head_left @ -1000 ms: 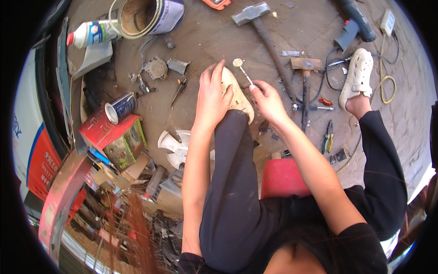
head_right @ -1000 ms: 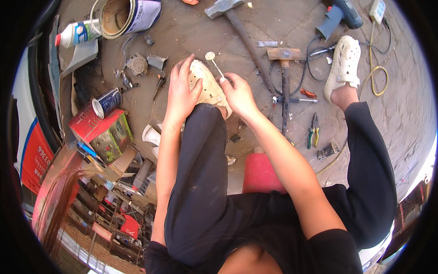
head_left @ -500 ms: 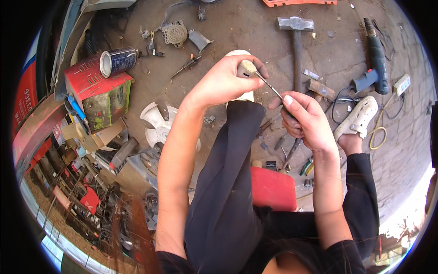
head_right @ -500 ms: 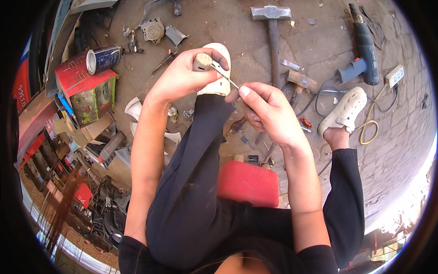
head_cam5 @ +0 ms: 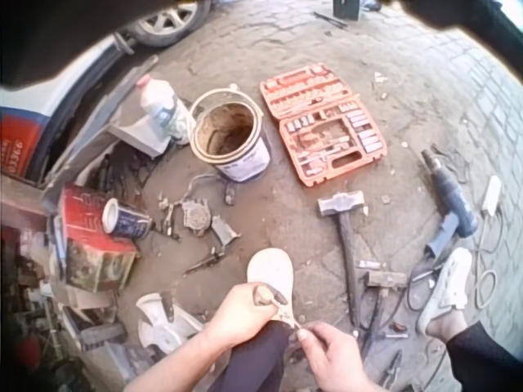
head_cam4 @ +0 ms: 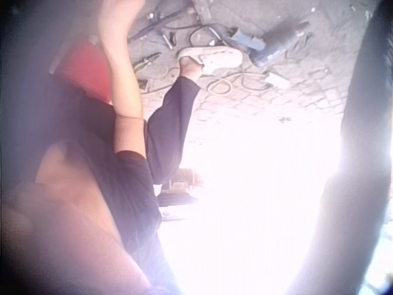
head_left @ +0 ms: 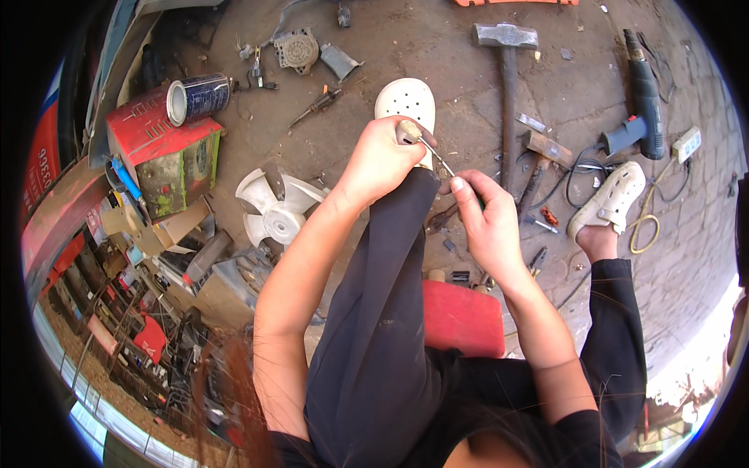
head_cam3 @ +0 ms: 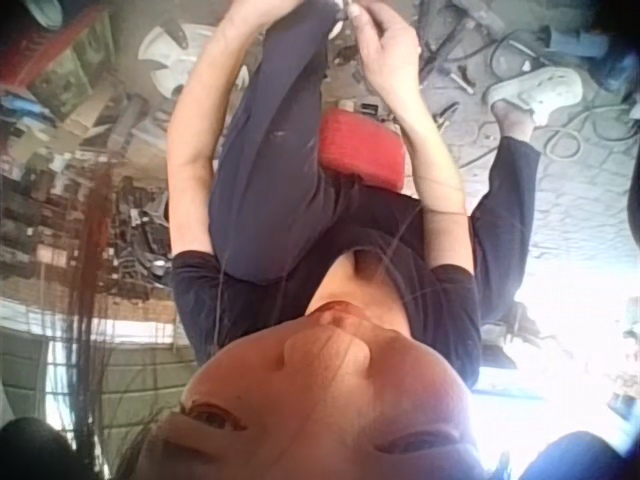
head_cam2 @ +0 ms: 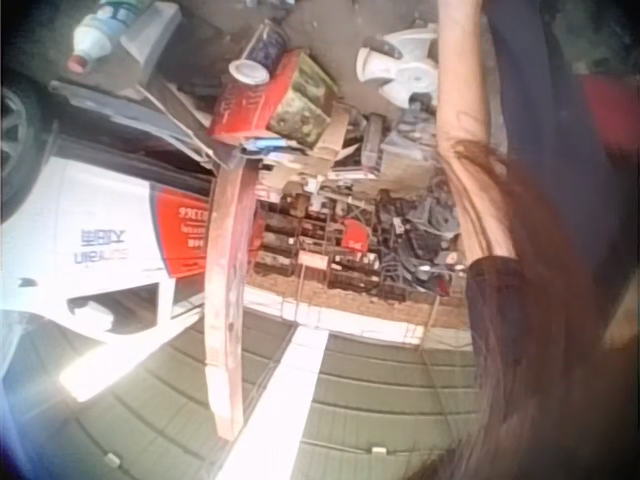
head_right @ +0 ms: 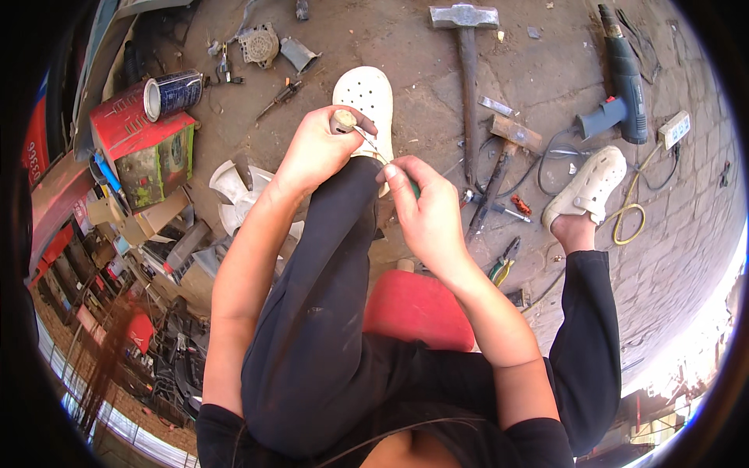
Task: The person sits on a low stool and works on a small cylindrical mechanical part, likely a lock cylinder. They use a screwdriver to pry and adjust internal components, then use a hammer to tap the part while holding it against their shoe. The person repeatedly inspects the part and uses different tools to manipulate it.
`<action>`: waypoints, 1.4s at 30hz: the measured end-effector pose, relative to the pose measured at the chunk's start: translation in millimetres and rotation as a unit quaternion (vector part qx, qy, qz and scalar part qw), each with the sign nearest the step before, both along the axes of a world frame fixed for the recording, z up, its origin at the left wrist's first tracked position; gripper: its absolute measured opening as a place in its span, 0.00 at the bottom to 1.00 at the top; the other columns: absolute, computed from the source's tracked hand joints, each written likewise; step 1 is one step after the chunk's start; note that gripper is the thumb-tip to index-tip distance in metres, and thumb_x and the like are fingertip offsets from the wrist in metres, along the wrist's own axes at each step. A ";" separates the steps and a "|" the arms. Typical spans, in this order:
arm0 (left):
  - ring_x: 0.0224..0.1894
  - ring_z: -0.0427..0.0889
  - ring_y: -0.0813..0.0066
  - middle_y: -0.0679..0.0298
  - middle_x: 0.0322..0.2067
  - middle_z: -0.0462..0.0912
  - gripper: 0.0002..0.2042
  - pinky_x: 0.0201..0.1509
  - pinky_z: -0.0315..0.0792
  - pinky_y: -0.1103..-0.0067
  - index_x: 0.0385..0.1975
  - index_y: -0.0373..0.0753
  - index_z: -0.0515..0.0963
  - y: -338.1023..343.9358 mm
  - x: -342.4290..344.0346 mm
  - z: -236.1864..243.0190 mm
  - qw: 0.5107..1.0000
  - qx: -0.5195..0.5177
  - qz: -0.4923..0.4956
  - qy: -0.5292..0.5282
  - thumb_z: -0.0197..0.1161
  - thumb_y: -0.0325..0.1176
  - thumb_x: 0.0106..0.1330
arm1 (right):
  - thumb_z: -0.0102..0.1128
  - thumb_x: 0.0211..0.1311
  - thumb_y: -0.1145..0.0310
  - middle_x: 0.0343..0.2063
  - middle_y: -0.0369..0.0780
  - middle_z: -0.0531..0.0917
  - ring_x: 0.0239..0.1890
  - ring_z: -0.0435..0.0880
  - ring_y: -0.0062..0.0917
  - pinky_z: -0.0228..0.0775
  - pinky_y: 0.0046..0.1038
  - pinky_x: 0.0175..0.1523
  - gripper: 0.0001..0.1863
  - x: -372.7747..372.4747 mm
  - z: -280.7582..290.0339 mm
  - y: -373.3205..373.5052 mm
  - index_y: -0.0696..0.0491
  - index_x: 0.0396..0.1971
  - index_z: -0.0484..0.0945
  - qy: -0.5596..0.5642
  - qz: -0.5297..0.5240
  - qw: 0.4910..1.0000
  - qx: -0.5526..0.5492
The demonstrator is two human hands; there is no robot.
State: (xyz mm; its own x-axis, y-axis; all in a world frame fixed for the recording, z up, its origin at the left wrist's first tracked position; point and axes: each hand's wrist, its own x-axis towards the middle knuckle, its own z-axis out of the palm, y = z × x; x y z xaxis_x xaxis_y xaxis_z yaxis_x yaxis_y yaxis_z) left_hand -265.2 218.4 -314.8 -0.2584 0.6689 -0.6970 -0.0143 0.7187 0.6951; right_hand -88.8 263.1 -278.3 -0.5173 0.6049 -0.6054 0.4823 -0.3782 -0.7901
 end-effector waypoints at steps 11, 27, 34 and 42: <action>0.28 0.76 0.82 0.67 0.25 0.79 0.09 0.34 0.71 0.82 0.30 0.33 0.80 -23.3 20.3 -12.2 0.998 -0.021 0.060 -0.027 0.52 0.20 0.53 | 0.57 0.64 0.66 0.21 0.52 0.80 0.27 0.82 0.47 0.72 0.37 0.30 0.08 -15.1 -27.7 -51.4 0.56 0.36 0.75 -0.087 -0.032 0.982 0.165; 0.30 0.72 0.89 0.72 0.28 0.77 0.07 0.35 0.69 0.86 0.37 0.37 0.77 -15.8 27.8 -7.2 0.986 0.111 0.046 -0.117 0.66 0.28 0.60 | 0.44 0.73 0.66 0.20 0.33 0.71 0.24 0.65 0.15 0.63 0.21 0.31 0.12 7.0 -54.6 -24.7 0.59 0.38 0.73 -0.019 -0.187 0.981 0.051; 0.37 0.73 0.87 0.71 0.36 0.79 0.08 0.44 0.70 0.84 0.39 0.37 0.76 -16.1 29.7 -11.3 0.985 0.127 0.020 -0.118 0.63 0.26 0.61 | 0.55 0.63 0.70 0.40 0.51 0.78 0.43 0.79 0.46 0.71 0.39 0.47 0.13 25.8 -107.8 -24.9 0.60 0.45 0.72 -0.133 -0.041 0.962 0.234; 0.35 0.70 0.86 0.73 0.32 0.72 0.12 0.42 0.68 0.85 0.45 0.38 0.74 -17.4 31.7 -14.1 0.992 0.082 -0.011 -0.091 0.60 0.26 0.63 | 0.59 0.58 0.74 0.40 0.48 0.79 0.44 0.78 0.40 0.70 0.36 0.50 0.14 33.9 -121.4 -23.8 0.60 0.44 0.75 -0.153 -0.033 0.953 0.260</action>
State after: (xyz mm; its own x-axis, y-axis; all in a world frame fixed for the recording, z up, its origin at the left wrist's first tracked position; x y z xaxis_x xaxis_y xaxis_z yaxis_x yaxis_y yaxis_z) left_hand -233.5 201.0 -328.9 -0.1220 0.7811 -0.6124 -0.1368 0.5979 0.7898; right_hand -54.9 239.4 -399.7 -0.3162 0.8890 -0.3312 0.7085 -0.0109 -0.7056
